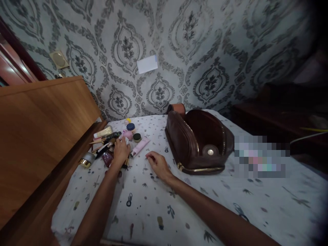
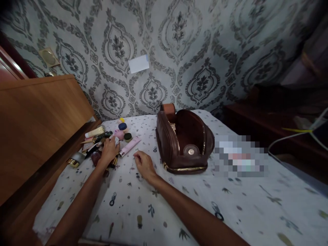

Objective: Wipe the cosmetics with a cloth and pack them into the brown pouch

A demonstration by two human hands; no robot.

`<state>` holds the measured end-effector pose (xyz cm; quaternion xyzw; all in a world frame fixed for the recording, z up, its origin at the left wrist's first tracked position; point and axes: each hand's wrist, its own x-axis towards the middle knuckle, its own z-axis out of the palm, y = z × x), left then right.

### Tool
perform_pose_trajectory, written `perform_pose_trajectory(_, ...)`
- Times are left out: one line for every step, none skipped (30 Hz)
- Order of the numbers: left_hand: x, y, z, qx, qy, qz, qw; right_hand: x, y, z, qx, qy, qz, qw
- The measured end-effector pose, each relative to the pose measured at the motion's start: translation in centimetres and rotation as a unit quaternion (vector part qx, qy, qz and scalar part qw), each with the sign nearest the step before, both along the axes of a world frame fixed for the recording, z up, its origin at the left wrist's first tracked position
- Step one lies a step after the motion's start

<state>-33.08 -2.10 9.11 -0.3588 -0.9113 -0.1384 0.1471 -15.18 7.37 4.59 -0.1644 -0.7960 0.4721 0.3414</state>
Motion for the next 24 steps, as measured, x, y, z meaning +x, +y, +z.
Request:
perform_pose_trajectory(-0.1, 0.2, 0.2, -0.007, -0.001, 0.009, 1.0, 0.0, 0.0, 0.0, 0.001, 0.001, 0.0, 1.0)
perform_pose_trajectory(-0.2, 0.4, 0.3, -0.014, -0.001, 0.017, 1.0, 0.0, 0.0, 0.0, 0.002, 0.001, 0.001, 1.0)
perform_pose_trajectory(-0.3, 0.5, 0.5, -0.019, -0.001, 0.022, 1.0, 0.0, 0.0, 0.0, 0.003, 0.0, 0.002, 1.0)
perform_pose_trajectory(-0.4, 0.7, 0.6, -0.023, -0.001, 0.024, 0.999, 0.0, 0.0, 0.0, 0.002, -0.001, 0.002, 1.0)
perform_pose_trajectory(-0.4, 0.7, 0.7, -0.026, -0.001, 0.024, 0.999, 0.0, 0.0, 0.1, 0.001, -0.002, 0.003, 1.0)
perform_pose_trajectory(-0.4, 0.7, 0.9, -0.026, 0.0, 0.023, 0.999, 0.0, 0.0, 0.1, 0.0, -0.003, 0.002, 1.0)
perform_pose_trajectory(-0.4, 0.7, 1.1, -0.025, 0.001, 0.022, 0.999, 0.0, 0.0, 0.0, -0.002, -0.003, 0.001, 1.0)
perform_pose_trajectory(-0.3, 0.6, 1.3, -0.024, 0.005, 0.024, 0.999, -0.1, 0.0, 0.0, -0.004, -0.003, 0.001, 1.0)
perform_pose_trajectory(-0.2, 0.5, 1.6, -0.016, 0.009, 0.023, 1.0, -0.1, 0.0, 0.0, -0.007, -0.002, 0.001, 1.0)
perform_pose_trajectory(0.0, 0.3, 1.9, 0.003, 0.011, 0.016, 1.0, -0.1, 0.0, 0.0, -0.008, -0.001, 0.001, 1.0)
perform_pose_trajectory(0.2, 0.3, 2.2, 0.036, 0.007, -0.001, 0.999, -0.1, 0.0, 0.0, -0.01, -0.001, 0.003, 1.0)
perform_pose_trajectory(0.6, 0.2, 2.6, 0.084, -0.011, -0.029, 0.996, 0.0, 0.0, 0.1, -0.014, 0.002, 0.005, 1.0)
perform_pose_trajectory(1.0, 0.2, 2.8, 0.142, -0.046, -0.067, 0.987, 0.0, 0.0, 0.2, -0.023, 0.005, 0.009, 1.0)
perform_pose_trajectory(1.6, 0.3, 2.9, 0.205, -0.1, -0.108, 0.968, 0.0, 0.0, 0.3, -0.036, 0.009, 0.014, 0.999)
perform_pose_trajectory(2.3, 0.4, 2.9, 0.268, -0.168, -0.146, 0.937, 0.1, -0.1, 0.5, -0.054, 0.014, 0.021, 0.998)
perform_pose_trajectory(3.1, 0.6, 2.8, 0.319, -0.24, -0.175, 0.9, 0.2, -0.1, 0.7, -0.076, 0.019, 0.03, 0.996)
perform_pose_trajectory(4.1, 0.8, 2.5, 0.357, -0.31, -0.197, 0.859, 0.3, -0.2, 0.9, -0.1, 0.027, 0.041, 0.994)
perform_pose_trajectory(5.0, 1.0, 2.1, 0.381, -0.369, -0.216, 0.82, 0.4, -0.2, 1.1, -0.123, 0.038, 0.054, 0.99)
perform_pose_trajectory(5.9, 1.1, 1.7, 0.393, -0.412, -0.232, 0.789, 0.5, -0.2, 1.2, -0.143, 0.052, 0.067, 0.986)
perform_pose_trajectory(6.8, 1.1, 1.3, 0.395, -0.441, -0.245, 0.768, 0.6, -0.2, 1.3, -0.16, 0.068, 0.078, 0.982)
perform_pose_trajectory(7.5, 1.1, 0.9, 0.389, -0.457, -0.257, 0.757, 0.6, -0.2, 1.3, -0.174, 0.084, 0.084, 0.978)
perform_pose_trajectory(8.0, 0.9, 0.6, 0.381, -0.462, -0.265, 0.756, 0.6, -0.1, 1.2, -0.183, 0.098, 0.087, 0.974)
perform_pose_trajectory(8.4, 0.7, 0.4, 0.373, -0.457, -0.267, 0.762, 0.6, 0.0, 1.1, -0.19, 0.11, 0.088, 0.972)
perform_pose_trajectory(8.6, 0.5, 0.3, 0.366, -0.444, -0.266, 0.773, 0.5, 0.0, 0.9, -0.195, 0.117, 0.088, 0.97)
